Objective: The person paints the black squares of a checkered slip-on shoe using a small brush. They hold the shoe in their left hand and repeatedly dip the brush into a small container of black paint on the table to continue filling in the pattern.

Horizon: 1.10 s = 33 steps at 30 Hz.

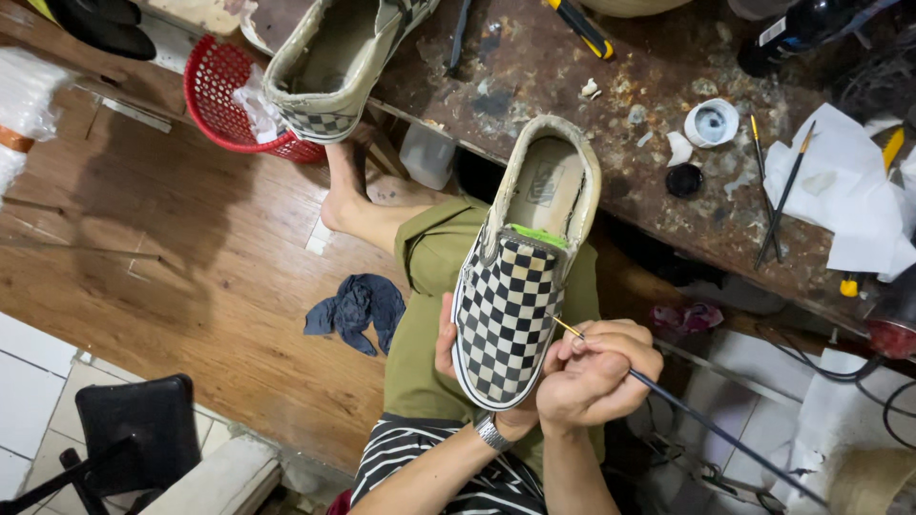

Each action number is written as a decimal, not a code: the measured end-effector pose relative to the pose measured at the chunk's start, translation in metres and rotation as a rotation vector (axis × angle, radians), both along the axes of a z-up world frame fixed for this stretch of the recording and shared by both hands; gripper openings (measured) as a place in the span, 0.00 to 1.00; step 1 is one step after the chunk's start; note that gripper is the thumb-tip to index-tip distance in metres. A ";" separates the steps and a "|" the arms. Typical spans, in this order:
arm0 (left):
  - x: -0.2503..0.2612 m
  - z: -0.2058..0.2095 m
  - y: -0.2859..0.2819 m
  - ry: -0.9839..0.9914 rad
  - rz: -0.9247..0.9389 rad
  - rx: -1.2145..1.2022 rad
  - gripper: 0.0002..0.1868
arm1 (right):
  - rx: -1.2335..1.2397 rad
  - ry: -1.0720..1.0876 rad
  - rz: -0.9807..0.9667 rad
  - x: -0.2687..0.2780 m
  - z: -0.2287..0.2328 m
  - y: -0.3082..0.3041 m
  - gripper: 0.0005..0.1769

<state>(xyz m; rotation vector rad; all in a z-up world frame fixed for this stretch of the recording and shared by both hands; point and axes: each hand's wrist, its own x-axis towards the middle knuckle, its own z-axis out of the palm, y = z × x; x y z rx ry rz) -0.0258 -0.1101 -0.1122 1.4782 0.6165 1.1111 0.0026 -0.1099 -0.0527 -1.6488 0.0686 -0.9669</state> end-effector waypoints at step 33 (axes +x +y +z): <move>-0.027 0.026 0.046 0.044 -0.656 0.099 0.52 | 0.448 0.061 -0.203 0.009 0.008 -0.003 0.14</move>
